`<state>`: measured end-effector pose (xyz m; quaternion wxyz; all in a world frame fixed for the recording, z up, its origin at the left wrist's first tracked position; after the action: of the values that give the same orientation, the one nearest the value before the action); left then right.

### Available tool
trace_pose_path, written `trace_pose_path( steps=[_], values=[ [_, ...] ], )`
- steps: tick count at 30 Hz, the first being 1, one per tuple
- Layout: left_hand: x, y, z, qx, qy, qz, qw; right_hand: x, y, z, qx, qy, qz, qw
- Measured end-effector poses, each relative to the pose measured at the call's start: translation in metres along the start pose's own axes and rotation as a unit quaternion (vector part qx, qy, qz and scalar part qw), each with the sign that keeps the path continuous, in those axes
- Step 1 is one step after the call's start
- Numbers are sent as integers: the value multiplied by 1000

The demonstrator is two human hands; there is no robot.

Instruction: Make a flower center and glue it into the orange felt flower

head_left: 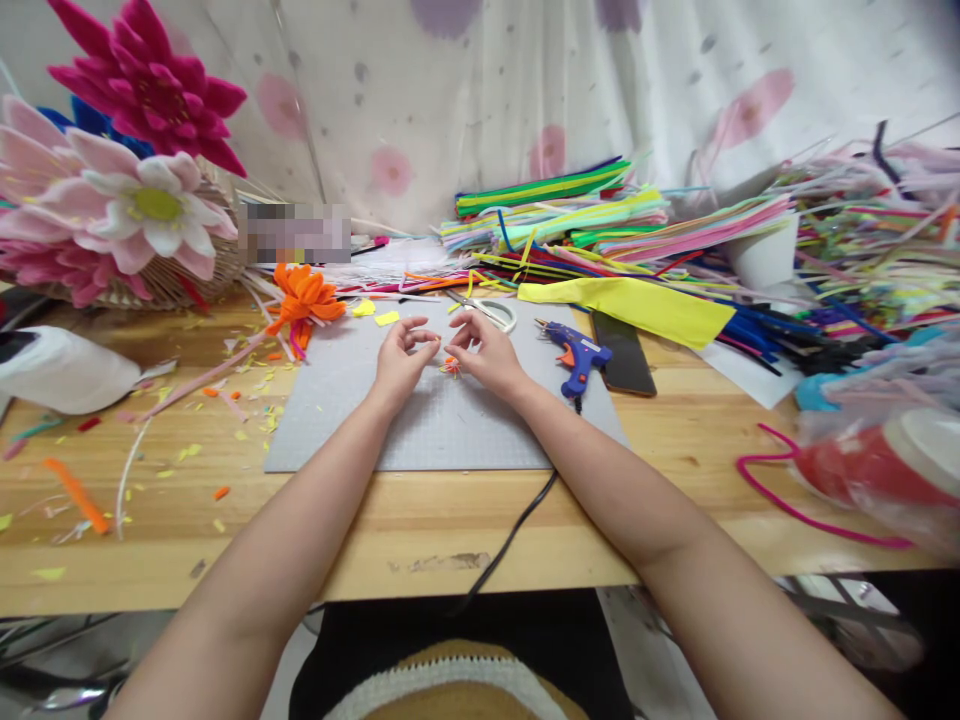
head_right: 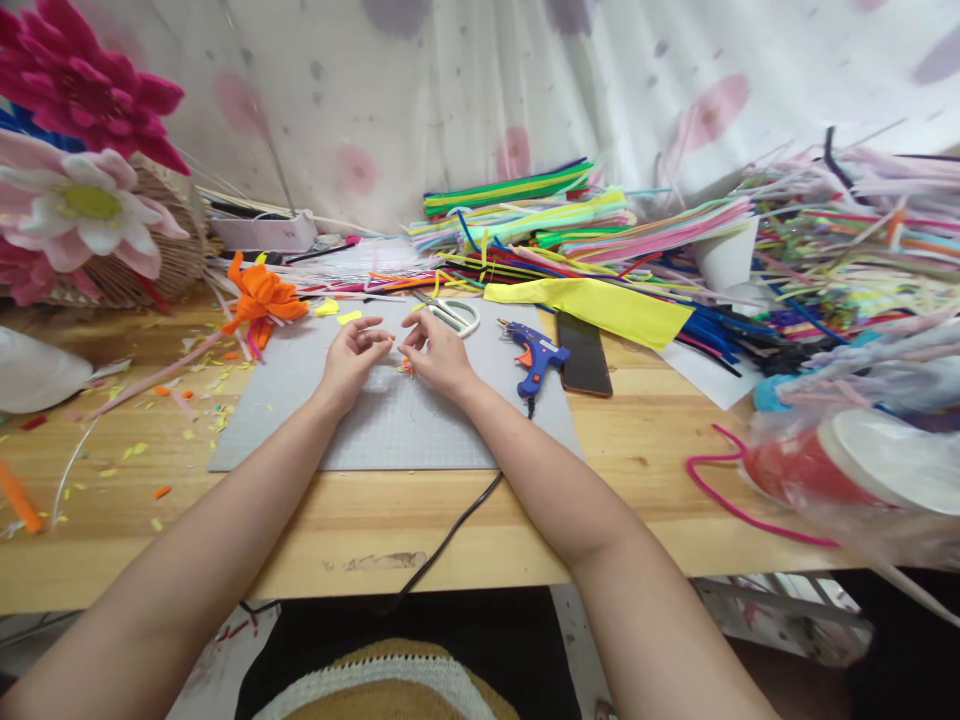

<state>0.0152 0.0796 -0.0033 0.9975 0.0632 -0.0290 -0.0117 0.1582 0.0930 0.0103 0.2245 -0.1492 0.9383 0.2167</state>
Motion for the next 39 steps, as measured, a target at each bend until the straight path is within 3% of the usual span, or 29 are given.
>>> trace_pose_path(
  steps=[9, 18, 22, 30, 39],
  values=[
    [-3, 1, 0, -7, 48, -29, 998, -4, -2, 0, -8, -10, 3, 1000],
    [-4, 2, 0, -18, 26, 2, 999, -3, -3, 1, -27, -22, -14, 999],
    [-2, 4, -1, -3, 57, -11, 998, -9, -7, 0, -36, -30, -23, 999],
    [1, 7, -8, -14, 88, -50, 995, -20, -9, 12, 30, -2, 53, 998],
    [0, 12, -18, -23, 142, -65, 987, -16, -9, 12, 25, -4, 41, 999]
  ],
)
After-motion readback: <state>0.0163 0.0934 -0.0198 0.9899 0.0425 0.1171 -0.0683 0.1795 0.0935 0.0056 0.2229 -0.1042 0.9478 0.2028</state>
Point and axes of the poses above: each hand's wrist, its own y-axis towards the middle knuckle, its own x-axis out of the palm, z = x × y, the point moved 3 cm from there along y, towards the middle knuckle, and after that the axes turned 7 degrees about -z, right-handed, at the moved point
